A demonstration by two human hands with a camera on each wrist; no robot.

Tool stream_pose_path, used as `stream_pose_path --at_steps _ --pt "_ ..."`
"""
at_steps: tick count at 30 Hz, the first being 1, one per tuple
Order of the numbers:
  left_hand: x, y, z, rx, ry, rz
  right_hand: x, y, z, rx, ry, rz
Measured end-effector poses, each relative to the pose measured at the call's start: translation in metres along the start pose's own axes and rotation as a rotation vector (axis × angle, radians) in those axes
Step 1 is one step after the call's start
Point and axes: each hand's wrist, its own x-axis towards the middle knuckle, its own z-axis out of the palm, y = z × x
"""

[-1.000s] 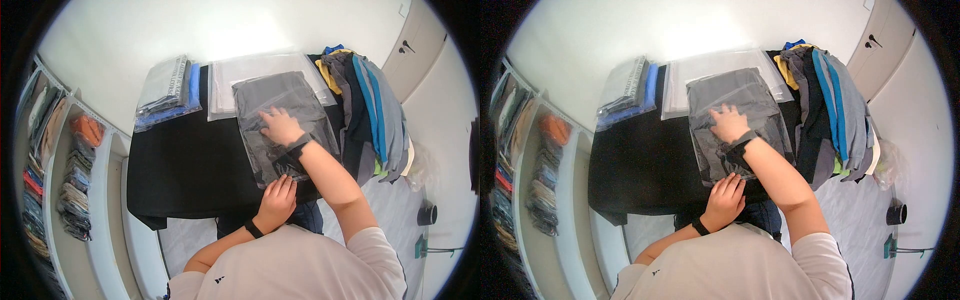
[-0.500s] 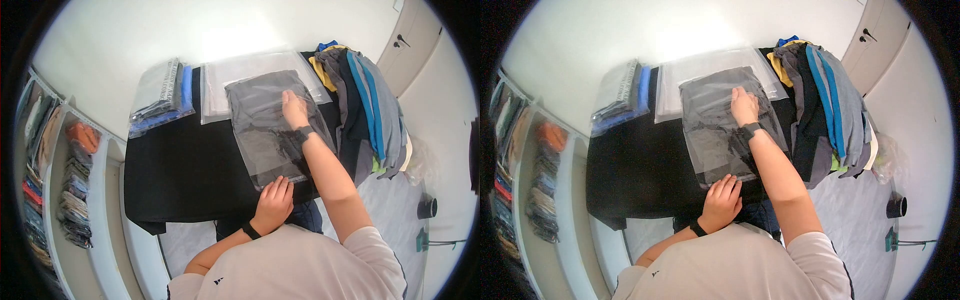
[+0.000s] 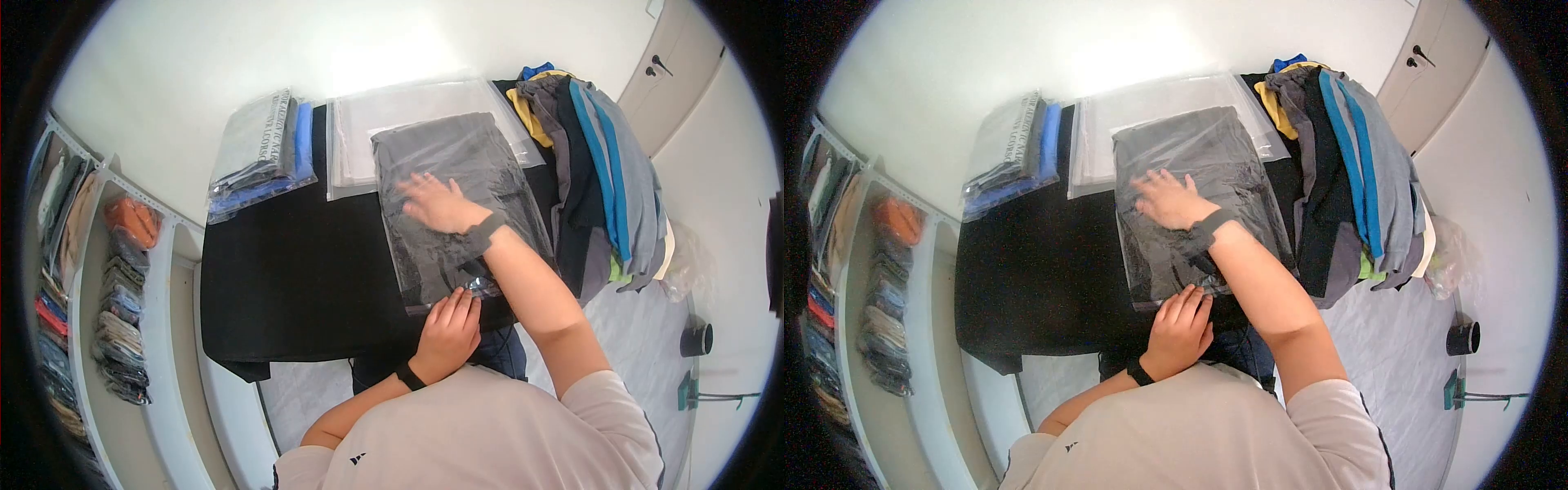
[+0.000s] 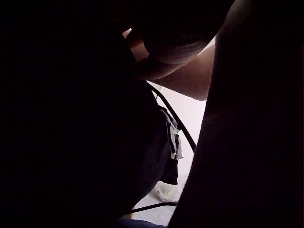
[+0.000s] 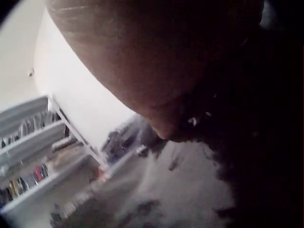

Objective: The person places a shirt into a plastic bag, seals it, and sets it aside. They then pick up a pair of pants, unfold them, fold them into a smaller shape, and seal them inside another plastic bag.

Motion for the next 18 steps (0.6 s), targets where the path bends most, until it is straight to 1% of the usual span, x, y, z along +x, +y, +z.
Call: stream_pose_path --at_steps 1,2,4,5,7,8,9,10,11,12,13,14,15,16,17,18 --pt "0.0 0.0 0.0 0.001 -0.005 0.002 -0.002 -0.006 0.001 -0.017 -0.187 -0.088" --pt "0.0 -0.001 0.0 0.001 -0.005 0.001 -0.003 -0.01 0.003 -0.017 -0.188 -0.089" --pt "0.0 -0.001 0.0 -0.002 0.008 0.011 -0.007 -0.016 0.006 -0.07 -0.107 -0.065" --pt "-0.001 -0.001 0.0 -0.002 0.009 0.012 -0.013 -0.017 0.007 -0.071 -0.106 -0.065" --pt "-0.001 -0.001 0.0 -0.042 0.009 -0.007 -0.031 -0.017 0.008 0.034 0.017 -0.153" --pt "-0.004 -0.002 -0.002 -0.045 0.007 -0.011 -0.046 -0.016 0.006 0.074 0.005 -0.226" --pt "-0.007 -0.004 -0.008 -0.163 -0.018 0.02 -0.067 -0.016 -0.003 0.115 -0.012 -0.298" --pt "-0.012 -0.007 -0.015 -0.283 -0.043 0.049 -0.093 -0.018 -0.02 0.15 -0.106 -0.366" --pt "-0.017 -0.016 -0.025 -0.41 -0.136 0.198 -0.117 -0.015 -0.038 0.268 -0.181 -0.474" --pt "-0.024 -0.021 -0.039 -0.451 -0.026 0.295 -0.135 -0.008 -0.054 0.558 -0.334 -0.538" --pt "-0.03 -0.029 -0.055 -0.339 -0.036 0.254 -0.15 0.001 -0.067 0.724 -0.396 -0.574" --pt "-0.025 -0.039 -0.075 -0.353 0.065 0.182 -0.16 0.013 -0.091 0.903 -0.564 -0.46" --pt "-0.024 -0.048 -0.089 -0.296 0.149 0.021 -0.173 0.033 -0.099 1.125 -0.609 -0.251" --pt "-0.031 -0.059 -0.09 -0.313 0.234 -0.219 -0.182 0.056 -0.102 1.282 -0.519 -0.049" --pt "-0.026 -0.068 -0.094 -0.399 0.271 -0.454 -0.185 0.078 -0.099 1.31 -0.27 0.086" --pt "-0.02 -0.078 -0.096 -0.534 0.225 -0.657 -0.181 0.092 -0.092 1.307 -0.01 0.27"
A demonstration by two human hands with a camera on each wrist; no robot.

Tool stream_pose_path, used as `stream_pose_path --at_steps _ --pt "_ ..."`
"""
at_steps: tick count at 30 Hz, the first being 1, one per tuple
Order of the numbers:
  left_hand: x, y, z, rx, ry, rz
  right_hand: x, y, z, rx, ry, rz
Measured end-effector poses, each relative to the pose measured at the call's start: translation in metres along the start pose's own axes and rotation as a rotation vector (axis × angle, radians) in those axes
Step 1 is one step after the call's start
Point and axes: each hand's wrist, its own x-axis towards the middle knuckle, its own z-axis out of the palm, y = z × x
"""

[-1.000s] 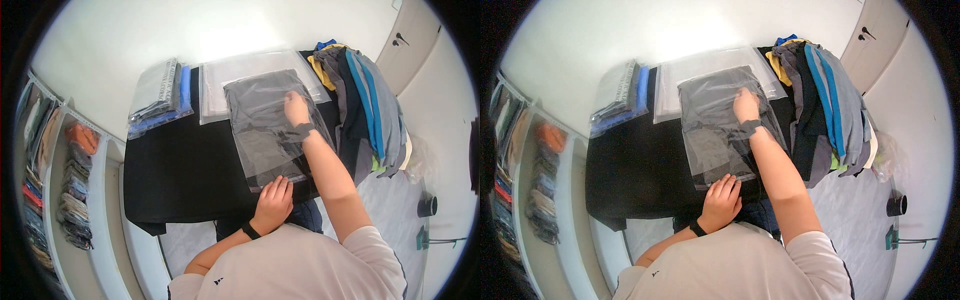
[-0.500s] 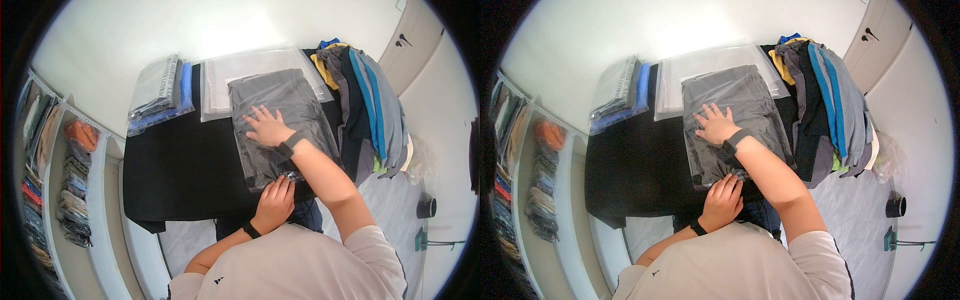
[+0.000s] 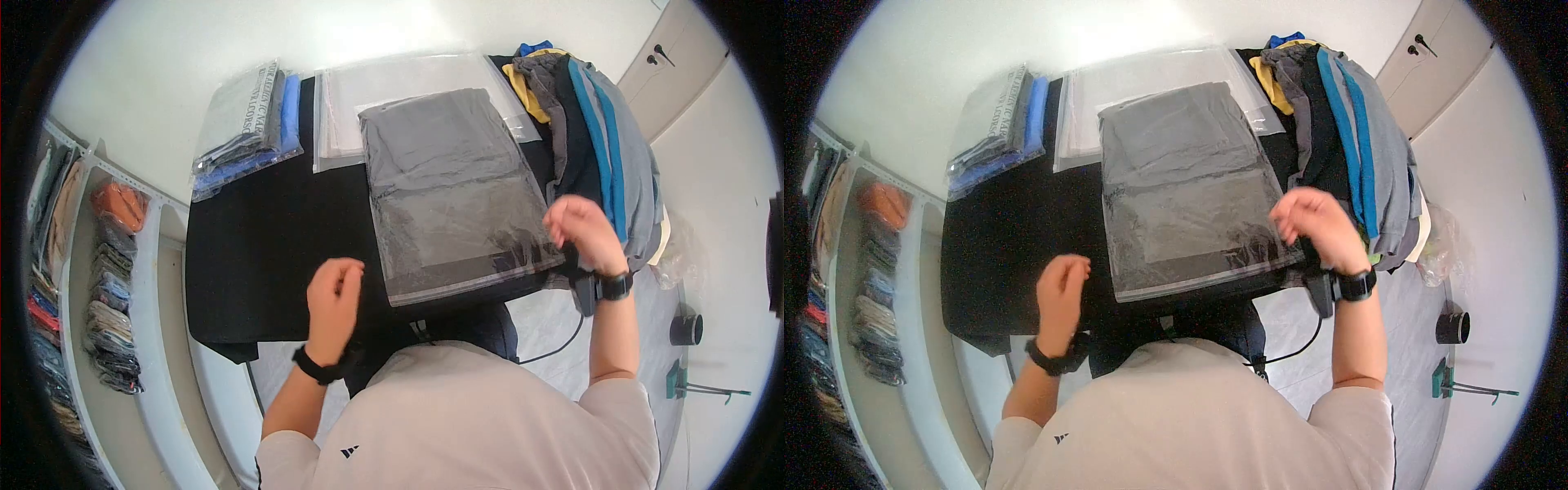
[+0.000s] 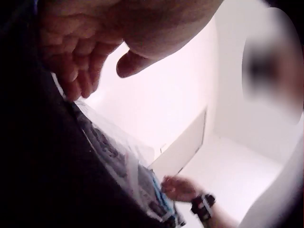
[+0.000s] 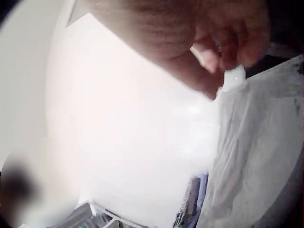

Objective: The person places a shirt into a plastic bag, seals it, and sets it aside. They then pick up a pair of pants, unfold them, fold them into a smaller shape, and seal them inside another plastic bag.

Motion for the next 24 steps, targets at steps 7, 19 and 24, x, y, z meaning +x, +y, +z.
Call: stream_pose_path --at_steps 7,19,24 --pt "0.057 0.0 0.016 -0.041 -0.358 -0.47 0.038 0.04 -0.014 -0.162 0.355 0.178" --pt "0.008 0.01 -0.035 -0.185 -0.458 -0.464 -0.044 0.041 0.007 -0.024 0.177 0.144" --pt "-0.013 0.008 -0.046 0.404 -0.209 0.304 -0.056 0.058 0.007 -1.014 0.336 -0.465"
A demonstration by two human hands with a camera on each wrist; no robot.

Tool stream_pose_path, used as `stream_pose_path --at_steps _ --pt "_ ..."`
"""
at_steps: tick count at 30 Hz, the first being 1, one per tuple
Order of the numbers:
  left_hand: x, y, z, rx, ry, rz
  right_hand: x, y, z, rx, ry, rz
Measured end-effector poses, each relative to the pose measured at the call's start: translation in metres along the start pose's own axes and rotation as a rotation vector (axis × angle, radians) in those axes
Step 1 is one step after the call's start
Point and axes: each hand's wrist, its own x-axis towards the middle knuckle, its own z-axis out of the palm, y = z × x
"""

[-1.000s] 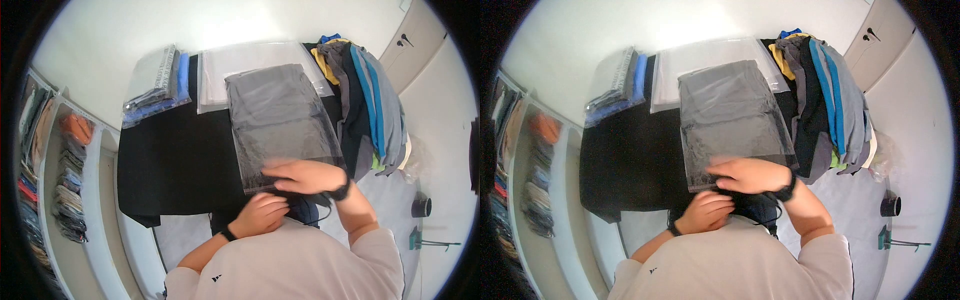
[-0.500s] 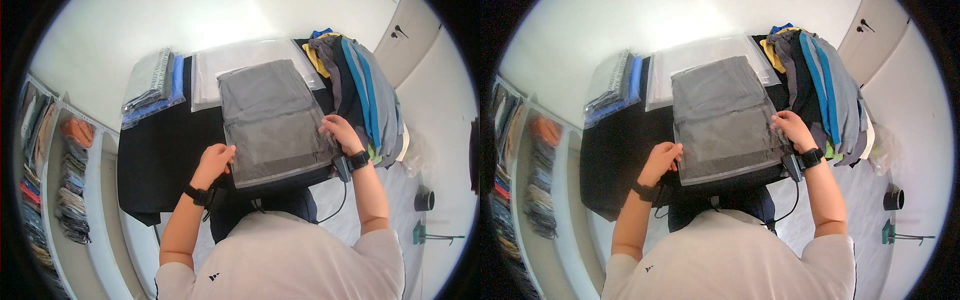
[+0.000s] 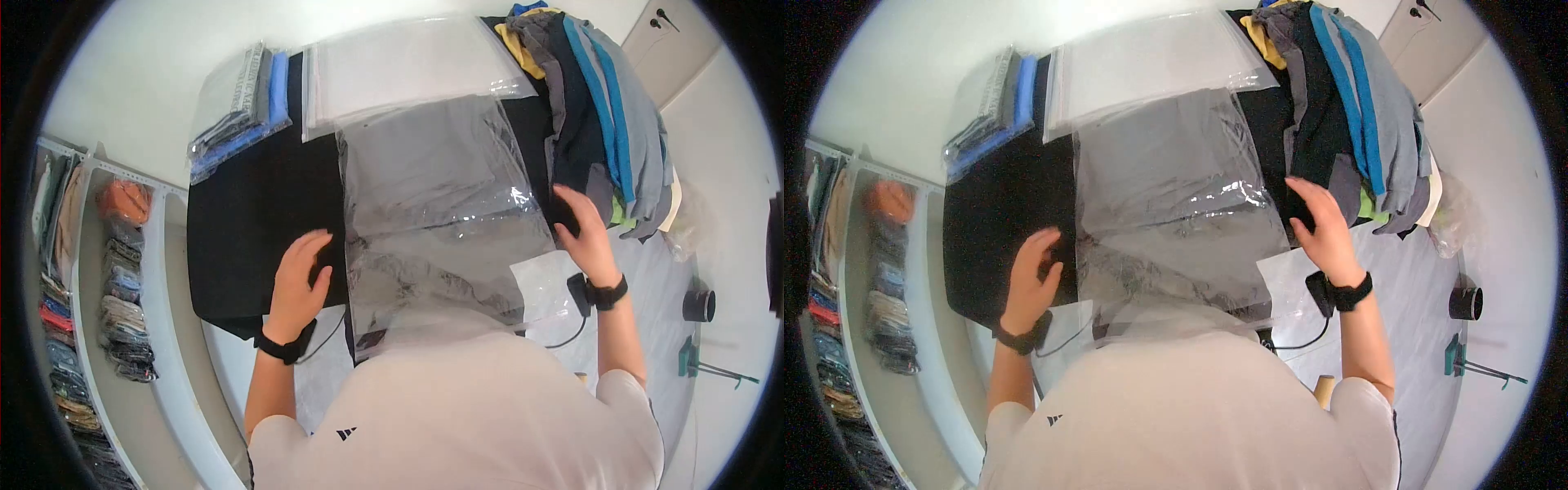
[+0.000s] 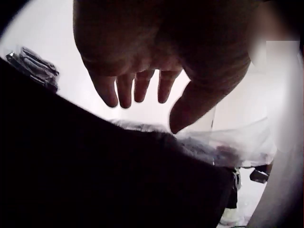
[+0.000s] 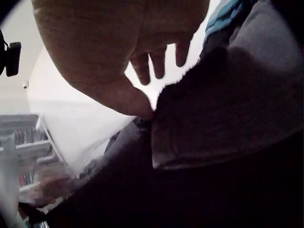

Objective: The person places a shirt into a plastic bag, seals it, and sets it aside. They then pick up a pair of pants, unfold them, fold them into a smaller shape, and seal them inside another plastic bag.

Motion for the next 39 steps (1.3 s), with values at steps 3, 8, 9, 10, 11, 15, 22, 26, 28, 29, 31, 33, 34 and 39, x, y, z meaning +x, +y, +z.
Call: stream_pose_path --at_steps 3,8,9,10,11,15,22,26,28,29,31,33,34,39 --pt "0.006 -0.001 0.003 0.019 -0.239 0.105 0.012 -0.007 0.007 0.025 -0.119 -0.092" --pt "0.024 -0.001 0.008 0.118 -0.451 0.229 0.042 -0.008 0.014 -0.08 -0.246 -0.346" --pt "0.025 -0.003 0.008 0.119 -0.451 0.231 0.044 -0.003 0.014 -0.062 -0.268 -0.365" --pt "0.025 -0.006 0.01 0.113 -0.456 0.24 0.044 0.001 0.014 -0.063 -0.267 -0.365" --pt "0.025 -0.009 0.012 0.106 -0.462 0.247 0.043 0.005 0.013 -0.001 -0.298 -0.363" --pt "0.022 -0.02 0.014 0.055 -0.468 0.263 0.032 0.017 0.017 0.171 -0.344 -0.218" --pt "0.025 -0.01 0.016 -0.183 -0.299 0.166 0.02 0.012 0.019 0.347 -0.268 -0.029" --pt "0.023 -0.014 0.022 -0.352 -0.28 0.073 0.017 0.017 0.025 0.382 -0.231 -0.006" --pt "0.026 -0.015 0.029 -0.387 -0.224 0.009 0.019 0.016 0.029 0.423 -0.179 0.095" --pt "0.031 -0.014 0.028 -0.524 -0.193 -0.193 0.018 0.009 0.032 0.458 -0.059 0.173" --pt "0.04 -0.008 0.03 -0.7 -0.13 -0.448 0.022 0.007 0.038 0.483 -0.038 0.233" --pt "0.048 -0.012 0.033 -0.675 -0.116 -0.467 0.024 0.005 0.05 0.674 0.052 0.424" --pt "0.052 -0.014 0.035 -0.649 -0.105 -0.485 0.025 0.002 0.051 0.674 0.052 0.421" --pt "0.057 -0.016 0.049 -0.648 0.017 -0.588 0.029 -0.01 0.062 0.486 0.184 0.575"
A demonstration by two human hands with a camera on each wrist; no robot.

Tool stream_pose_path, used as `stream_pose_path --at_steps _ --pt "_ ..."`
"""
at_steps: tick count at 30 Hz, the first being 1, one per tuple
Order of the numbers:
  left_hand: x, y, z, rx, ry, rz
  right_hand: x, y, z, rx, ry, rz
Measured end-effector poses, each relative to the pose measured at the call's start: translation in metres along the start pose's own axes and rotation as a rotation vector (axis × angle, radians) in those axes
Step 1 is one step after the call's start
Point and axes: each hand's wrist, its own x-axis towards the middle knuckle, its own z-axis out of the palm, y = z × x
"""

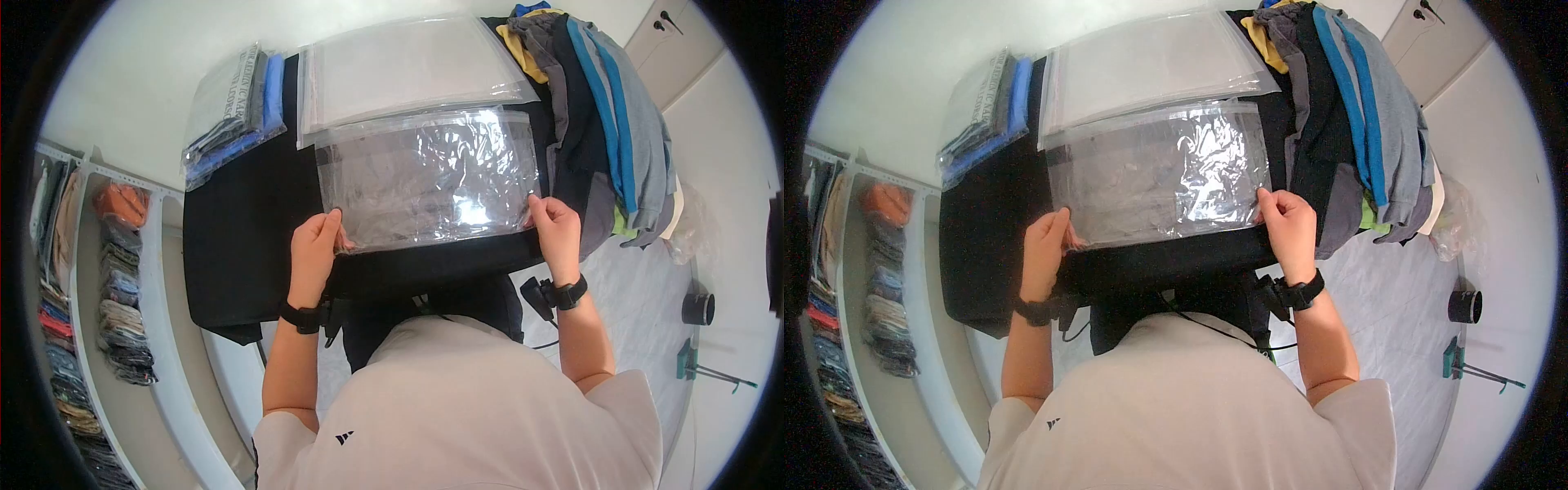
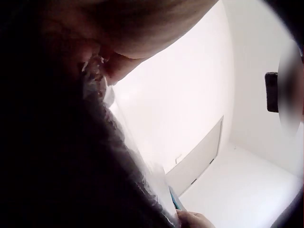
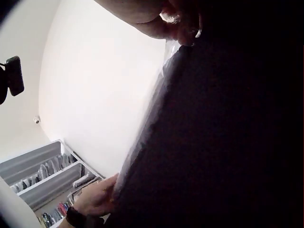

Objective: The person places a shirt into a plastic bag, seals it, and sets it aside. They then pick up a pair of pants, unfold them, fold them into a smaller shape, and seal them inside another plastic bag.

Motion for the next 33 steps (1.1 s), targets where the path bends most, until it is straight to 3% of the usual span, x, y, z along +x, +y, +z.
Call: stream_pose_path --at_steps 2,5,11,13,15,17,18,20,25,27,29,31,33 --pt "0.0 0.0 0.003 -0.054 0.03 0.003 -0.003 -0.006 0.004 -0.065 0.059 -0.002" --pt "-0.009 0.002 -0.002 0.137 0.117 0.082 -0.003 0.001 0.007 -0.213 0.124 -0.114" --pt "-0.036 -0.003 -0.008 0.132 0.132 0.126 -0.01 0.003 0.006 -0.204 0.111 -0.036" --pt "-0.036 -0.005 -0.011 0.297 0.046 0.167 -0.01 0.006 0.007 -0.21 0.105 -0.064" --pt "-0.033 -0.006 -0.004 0.257 0.072 0.112 -0.011 0.006 0.006 -0.202 0.138 -0.021" --pt "-0.032 -0.003 0.001 0.419 0.136 0.035 -0.014 0.002 0.009 -0.246 0.173 -0.053" --pt "-0.024 -0.004 0.004 0.416 0.137 0.052 -0.009 0.002 0.012 -0.285 0.219 -0.095" --pt "-0.023 -0.008 0.007 0.742 0.185 0.228 -0.01 0.004 0.012 -0.339 0.223 -0.131" --pt "-0.023 -0.009 0.008 0.781 0.187 0.261 -0.018 -0.018 0.017 -0.28 0.336 -0.193" --pt "-0.023 -0.01 0.009 0.785 0.188 0.271 -0.028 -0.045 0.023 -0.346 0.326 -0.544" --pt "-0.023 -0.01 0.009 0.822 0.194 0.268 -0.036 -0.064 0.038 -0.518 -0.068 -0.649" --pt "-0.024 -0.004 0.006 0.834 0.156 0.199 -0.037 -0.077 0.06 -0.706 -0.153 -0.708" --pt "-0.023 0.016 0.005 0.841 0.127 0.13 -0.031 -0.068 0.075 -0.782 -0.115 -0.687"
